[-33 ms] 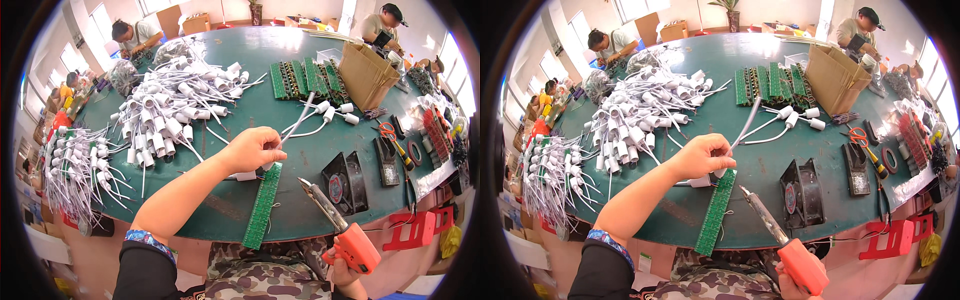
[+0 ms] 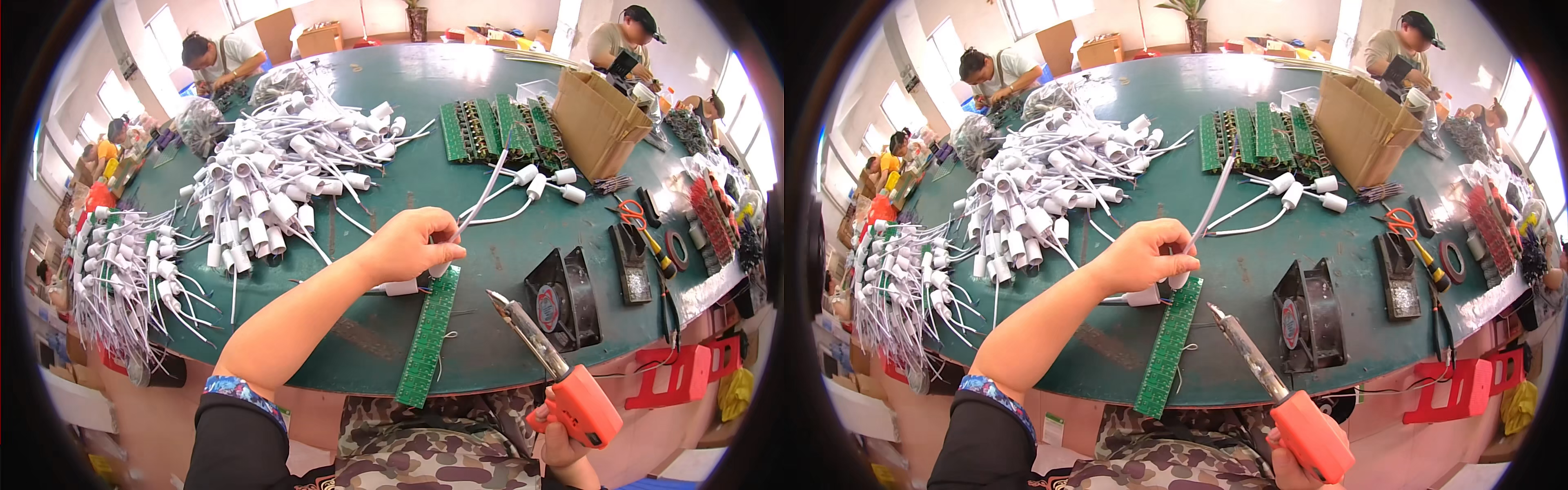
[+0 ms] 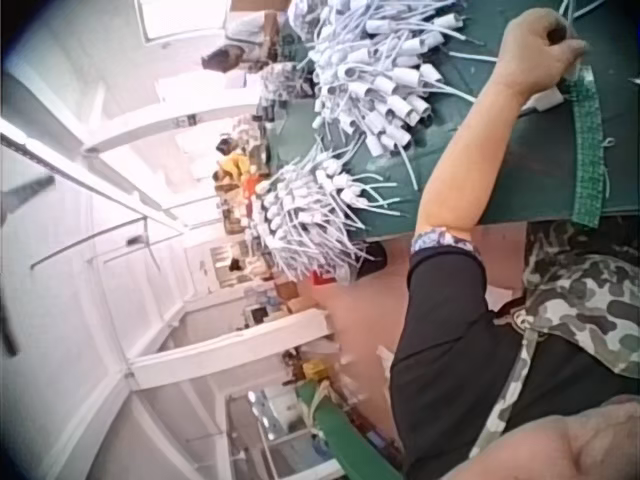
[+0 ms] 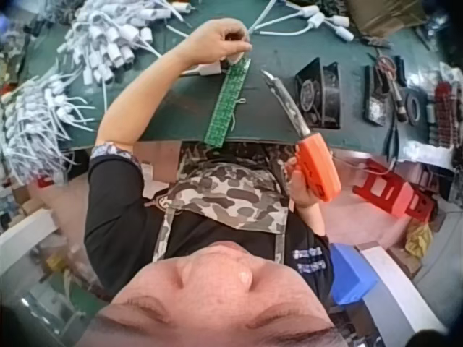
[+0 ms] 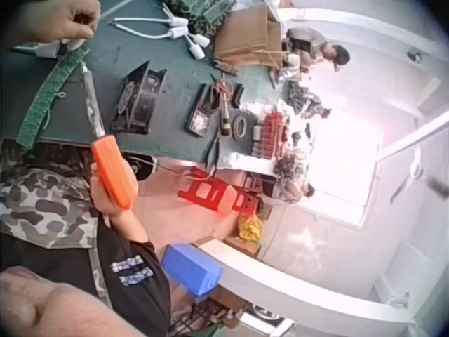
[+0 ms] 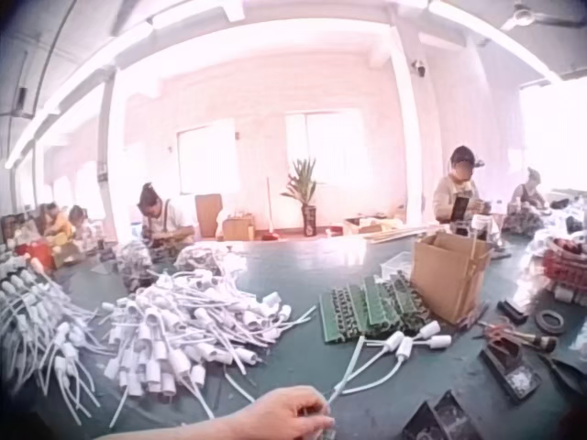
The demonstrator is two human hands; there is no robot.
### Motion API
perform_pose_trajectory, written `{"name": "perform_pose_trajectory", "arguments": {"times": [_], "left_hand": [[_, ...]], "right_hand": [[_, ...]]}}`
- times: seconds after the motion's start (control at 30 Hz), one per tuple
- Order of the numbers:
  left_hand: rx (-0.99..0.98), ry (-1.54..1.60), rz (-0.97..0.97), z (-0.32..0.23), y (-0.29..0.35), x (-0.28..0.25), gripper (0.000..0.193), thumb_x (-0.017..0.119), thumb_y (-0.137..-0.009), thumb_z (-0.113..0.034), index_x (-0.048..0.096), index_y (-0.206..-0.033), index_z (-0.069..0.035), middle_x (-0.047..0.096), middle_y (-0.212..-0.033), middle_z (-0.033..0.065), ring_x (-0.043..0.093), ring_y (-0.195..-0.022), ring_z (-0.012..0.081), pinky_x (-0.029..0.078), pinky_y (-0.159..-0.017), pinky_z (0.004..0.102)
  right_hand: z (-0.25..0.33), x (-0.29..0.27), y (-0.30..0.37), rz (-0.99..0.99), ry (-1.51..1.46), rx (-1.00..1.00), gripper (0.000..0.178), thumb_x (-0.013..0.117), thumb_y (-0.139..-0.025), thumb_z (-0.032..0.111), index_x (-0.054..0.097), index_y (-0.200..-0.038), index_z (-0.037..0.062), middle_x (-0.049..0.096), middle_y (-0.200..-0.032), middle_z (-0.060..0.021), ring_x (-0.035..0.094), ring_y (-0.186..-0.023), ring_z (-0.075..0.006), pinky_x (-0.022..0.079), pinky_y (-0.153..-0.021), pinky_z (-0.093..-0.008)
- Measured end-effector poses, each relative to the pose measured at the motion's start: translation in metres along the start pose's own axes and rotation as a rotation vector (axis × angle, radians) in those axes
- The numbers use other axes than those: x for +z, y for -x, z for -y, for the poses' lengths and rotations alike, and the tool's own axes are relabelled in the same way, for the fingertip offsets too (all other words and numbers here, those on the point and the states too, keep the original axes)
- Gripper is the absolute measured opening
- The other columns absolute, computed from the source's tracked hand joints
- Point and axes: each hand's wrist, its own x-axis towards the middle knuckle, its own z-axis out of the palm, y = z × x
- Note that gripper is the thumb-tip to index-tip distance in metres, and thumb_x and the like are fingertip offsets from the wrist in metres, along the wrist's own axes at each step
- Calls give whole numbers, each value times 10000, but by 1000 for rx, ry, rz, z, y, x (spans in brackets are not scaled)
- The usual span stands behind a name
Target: The person aligns wires from light socket components onto a circuit board strip and solders each connection into place using a soldering iron.
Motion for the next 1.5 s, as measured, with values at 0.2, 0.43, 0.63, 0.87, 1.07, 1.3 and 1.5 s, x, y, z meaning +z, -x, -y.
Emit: {"name": "perform_pose_trajectory", "arguments": {"times": [0.2, 0.43, 0.63, 0.87, 1.07, 1.3, 1.5], "left_hand": [[-85, 522, 86, 22, -4, -5, 187, 669, -933, 29, 670, -1104, -47, 715, -1052, 60, 693, -1029, 147, 553, -883, 303], [-79, 969, 212, 37, -16, -17, 837, 511, -702, 133, 339, -1497, -61, 641, -1303, 227, 594, -1306, 308, 404, -1182, 437], [-123, 488, 188, 38, -30, -33, 868, 614, -781, 27, 261, -1574, -4, 643, -1313, 211, 616, -1251, 277, 456, -1103, 376], [-196, -281, -250, 41, -10, -64, 615, 709, -843, -159, 541, -1396, 52, 730, -1142, 155, 695, -1041, 219, 547, -900, 350], [-369, -512, -292, 28, 27, -60, 497, 740, -853, -250, 639, -1262, 13, 699, -1221, 177, 673, -1101, 289, 521, -975, 396], [248, -676, 211, 23, 50, -39, 884, 880, -745, -384, 483, -1484, -106, 504, -1469, 199, 360, -1468, 402, 216, -1249, 543], [432, -662, 93, 38, 51, -23, 759, 851, -746, -295, 557, -1423, -117, 619, -1155, 125, 609, -1038, 342, 469, -901, 430]], "right_hand": [[-1, 1, 2, -35, -26, 11, 571, 656, -1009, 366, 547, -1340, -86, 674, -1032, -106, 643, -892, -157, 557, -812, -322], [-2, 9, -3, -39, -78, -23, 570, 683, -995, 364, 548, -1324, -82, 668, -1106, -131, 646, -888, -153, 563, -804, -320], [-10, 8, 1, -86, -113, -39, 588, 703, -981, 365, 545, -1317, -91, 664, -1184, -152, 648, -865, -157, 562, -796, -327], [-4, 8, 3, -38, -76, -3, 573, 682, -997, 366, 559, -1324, -88, 676, -1076, -117, 646, -878, -160, 560, -795, -326], [-14, 3, 8, -18, -38, -15, 582, 667, -1008, 386, 560, -1335, -83, 672, -1013, -93, 644, -890, -157, 561, -784, -323], [-10, 3, 6, 26, -40, -3, 572, 668, -1006, 369, 557, -1334, -86, 676, -1050, -109, 646, -883, -162, 564, -777, -326], [-13, 5, 6, -46, -104, -51, 562, 688, -992, 336, 554, -1319, -101, 670, -1187, -164, 656, -874, -175, 565, -773, -326]]}}
